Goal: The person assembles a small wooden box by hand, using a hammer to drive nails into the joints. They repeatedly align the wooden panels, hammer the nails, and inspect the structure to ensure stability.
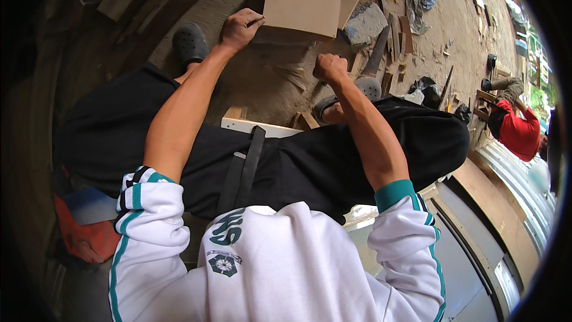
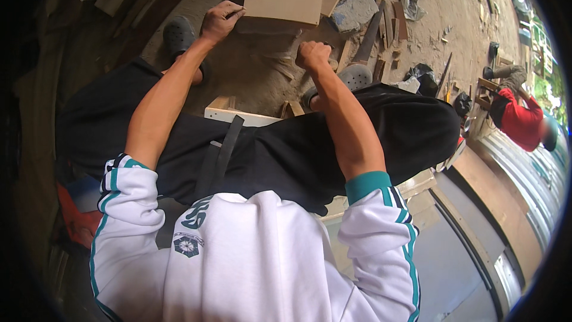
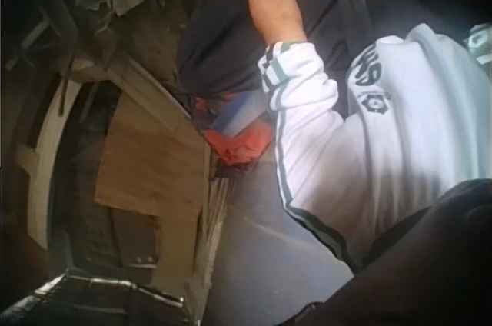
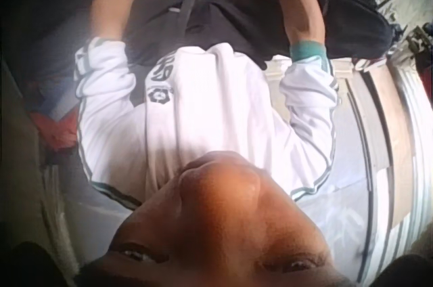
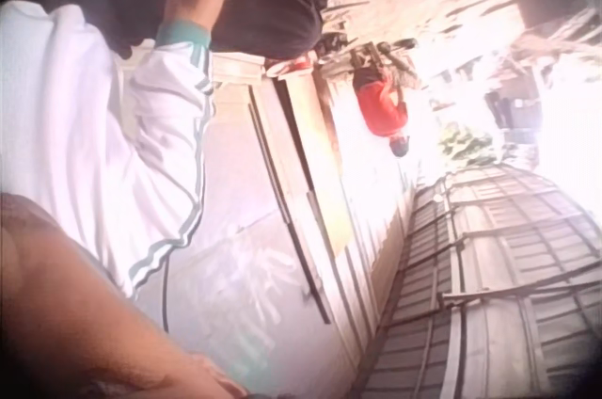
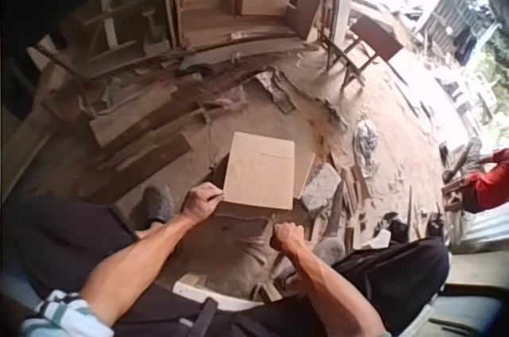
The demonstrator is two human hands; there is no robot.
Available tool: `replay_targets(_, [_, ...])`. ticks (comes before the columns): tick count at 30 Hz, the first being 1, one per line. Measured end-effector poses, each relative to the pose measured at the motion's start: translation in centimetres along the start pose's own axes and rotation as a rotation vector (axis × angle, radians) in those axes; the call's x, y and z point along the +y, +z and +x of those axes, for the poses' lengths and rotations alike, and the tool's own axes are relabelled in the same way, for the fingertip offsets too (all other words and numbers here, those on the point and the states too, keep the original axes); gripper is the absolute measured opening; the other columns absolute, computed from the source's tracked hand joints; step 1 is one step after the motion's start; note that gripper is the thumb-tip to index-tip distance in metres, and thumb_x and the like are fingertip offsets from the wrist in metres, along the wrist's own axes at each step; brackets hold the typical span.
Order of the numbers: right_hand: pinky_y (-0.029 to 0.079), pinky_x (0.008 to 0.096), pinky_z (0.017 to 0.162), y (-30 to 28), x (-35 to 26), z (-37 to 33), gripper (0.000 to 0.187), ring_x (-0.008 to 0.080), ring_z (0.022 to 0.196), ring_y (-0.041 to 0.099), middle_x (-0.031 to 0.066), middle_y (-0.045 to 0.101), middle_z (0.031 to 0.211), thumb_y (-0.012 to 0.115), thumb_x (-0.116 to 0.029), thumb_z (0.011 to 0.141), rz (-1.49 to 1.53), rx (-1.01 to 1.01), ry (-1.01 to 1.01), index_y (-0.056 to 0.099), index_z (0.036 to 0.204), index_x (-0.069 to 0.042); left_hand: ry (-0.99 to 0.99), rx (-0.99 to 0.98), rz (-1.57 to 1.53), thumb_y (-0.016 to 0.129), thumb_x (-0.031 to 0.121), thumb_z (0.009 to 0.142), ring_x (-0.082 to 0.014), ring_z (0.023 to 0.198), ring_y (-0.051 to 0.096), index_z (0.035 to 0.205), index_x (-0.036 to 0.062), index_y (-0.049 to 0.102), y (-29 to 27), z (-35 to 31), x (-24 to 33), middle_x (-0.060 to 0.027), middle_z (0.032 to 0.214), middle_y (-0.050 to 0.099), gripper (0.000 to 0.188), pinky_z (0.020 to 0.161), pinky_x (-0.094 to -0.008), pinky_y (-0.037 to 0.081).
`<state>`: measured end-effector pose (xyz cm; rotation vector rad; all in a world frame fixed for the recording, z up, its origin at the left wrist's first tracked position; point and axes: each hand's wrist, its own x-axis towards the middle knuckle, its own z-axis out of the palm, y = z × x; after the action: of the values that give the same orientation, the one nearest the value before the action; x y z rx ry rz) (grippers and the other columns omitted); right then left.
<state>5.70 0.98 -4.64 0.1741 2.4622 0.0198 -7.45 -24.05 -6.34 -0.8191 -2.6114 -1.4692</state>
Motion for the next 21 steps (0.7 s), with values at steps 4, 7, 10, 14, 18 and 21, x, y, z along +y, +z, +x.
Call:
replay_targets(4, [0.056,0.0413,0.080,1.9,-0.7,0.4,0.029,0.0316,0.103,0.069,0.0147,0.071,0.108,0.063,-0.022,0.083,-0.159,-0.191,0.200,0.073,0.110,-0.013,0.006,-0.002,0.009,0.074,0.016,0.084,-0.0222,0.081,0.069,0.092,0.0068,0.074,0.0,-0.1,0.1,-0.0057,0.090,0.071,0.011,0.070,-0.0315,0.053])
replay_targets(7, [0.056,0.0407,0.081,2.9,-0.1,1.1,0.032,0.0309,0.107,0.068,0.0154,0.070,0.113,0.066,-0.022,0.083,-0.135,-0.242,0.298,0.072,0.112,-0.011,-0.033,0.004,0.001,0.074,0.017,0.085,-0.0224,0.082,0.070,0.092,0.0066,0.074,0.0,-0.2,0.3,-0.0060,0.090,0.071,0.013,0.071,-0.0316,0.053])
replay_targets(10, [0.057,0.0405,0.082,3.8,1.6,0.7,0.031,0.0299,0.107,0.068,0.0154,0.070,0.113,0.066,-0.021,0.083,0.016,-0.242,0.285,0.071,0.111,-0.009,-0.083,0.039,-0.001,0.073,0.018,0.085,-0.0237,0.082,0.069,0.091,0.0053,0.074,0.0,-0.6,0.4,-0.0074,0.089,0.071,0.014,0.072,-0.0324,0.054])
replay_targets(14, [0.056,0.0429,0.071,6.6,6.0,-0.4,0.030,0.0307,0.093,0.070,0.0155,0.072,0.099,0.070,-0.027,0.082,0.157,-0.131,0.134,0.070,0.102,-0.005,-0.157,0.060,-0.048,0.073,0.019,0.085,-0.0247,0.084,0.070,0.090,0.0048,0.074,0.3,-0.6,0.8,-0.0083,0.091,0.071,0.015,0.073,-0.0329,0.054])
replay_targets(18, [0.046,0.0373,0.052,5.3,6.8,-1.4,0.037,0.0220,0.057,0.060,0.0089,0.060,0.066,0.076,-0.034,0.081,0.509,-0.268,0.004,0.065,0.095,-0.002,-0.147,0.094,-0.072,0.073,0.018,0.084,-0.0251,0.085,0.070,0.090,0.0054,0.074,1.1,-0.6,0.8,-0.0082,0.092,0.071,0.014,0.074,-0.0336,0.054])
replay_targets(21, [0.039,0.0307,0.046,-1.6,3.5,-4.5,0.034,0.0119,0.050,0.049,0.0014,0.050,0.060,0.074,-0.033,0.085,0.778,-0.338,-0.037,0.061,0.095,-0.002,-0.093,0.141,-0.012,0.073,0.017,0.084,-0.0259,0.084,0.069,0.090,0.0057,0.073,0.6,-1.2,0.4,-0.0081,0.092,0.071,0.013,0.073,-0.0340,0.054])
